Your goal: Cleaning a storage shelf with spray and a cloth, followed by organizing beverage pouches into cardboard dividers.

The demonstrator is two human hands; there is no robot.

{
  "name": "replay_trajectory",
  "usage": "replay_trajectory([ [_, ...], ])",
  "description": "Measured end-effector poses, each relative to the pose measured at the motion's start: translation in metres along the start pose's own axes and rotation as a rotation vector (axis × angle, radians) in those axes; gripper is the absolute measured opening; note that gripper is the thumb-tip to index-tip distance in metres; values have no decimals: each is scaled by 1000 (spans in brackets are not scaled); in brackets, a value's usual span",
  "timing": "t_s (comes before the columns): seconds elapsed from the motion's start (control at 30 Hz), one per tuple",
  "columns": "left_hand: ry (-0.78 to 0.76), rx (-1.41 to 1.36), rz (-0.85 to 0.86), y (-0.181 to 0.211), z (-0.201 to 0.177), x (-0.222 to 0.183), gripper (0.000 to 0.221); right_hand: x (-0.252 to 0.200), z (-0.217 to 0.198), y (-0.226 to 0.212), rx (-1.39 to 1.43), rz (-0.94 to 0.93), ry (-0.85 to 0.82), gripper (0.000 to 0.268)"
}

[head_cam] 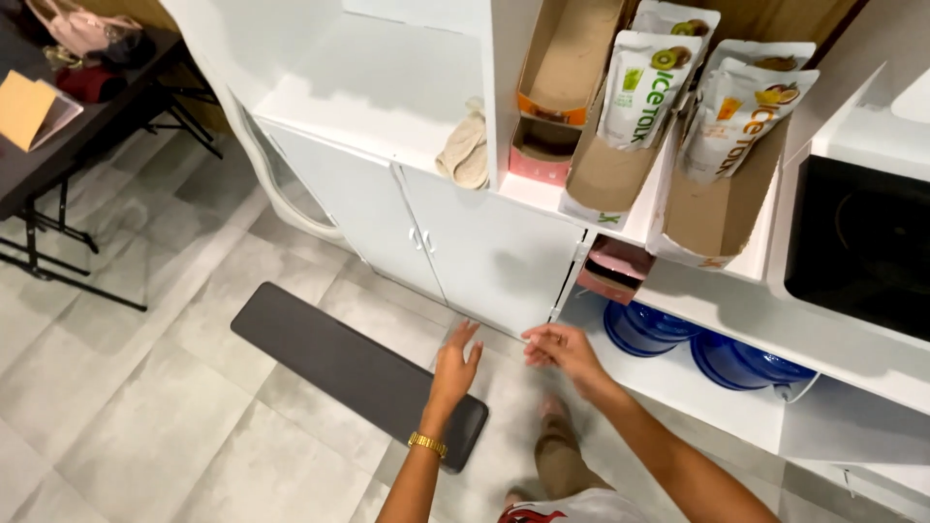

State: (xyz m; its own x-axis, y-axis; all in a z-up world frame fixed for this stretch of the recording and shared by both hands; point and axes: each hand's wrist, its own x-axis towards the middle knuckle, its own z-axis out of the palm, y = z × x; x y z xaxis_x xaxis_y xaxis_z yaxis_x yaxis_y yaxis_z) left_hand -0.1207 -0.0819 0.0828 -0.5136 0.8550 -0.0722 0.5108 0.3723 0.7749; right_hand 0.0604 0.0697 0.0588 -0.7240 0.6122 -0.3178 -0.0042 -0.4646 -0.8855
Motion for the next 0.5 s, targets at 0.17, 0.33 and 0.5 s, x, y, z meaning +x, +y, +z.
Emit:
replay_trajectory([
  [0.17,338,-41,369,105,-48,49,45,4,27,-139,-445,-594,121,14],
  [0.33,516,43,668,192,-70,105,49,18,26,-262,-677,-996,202,14],
  [0.5,522,67,773,258,-77,163,59,67,-8,-338,-592,-1172,281,13],
])
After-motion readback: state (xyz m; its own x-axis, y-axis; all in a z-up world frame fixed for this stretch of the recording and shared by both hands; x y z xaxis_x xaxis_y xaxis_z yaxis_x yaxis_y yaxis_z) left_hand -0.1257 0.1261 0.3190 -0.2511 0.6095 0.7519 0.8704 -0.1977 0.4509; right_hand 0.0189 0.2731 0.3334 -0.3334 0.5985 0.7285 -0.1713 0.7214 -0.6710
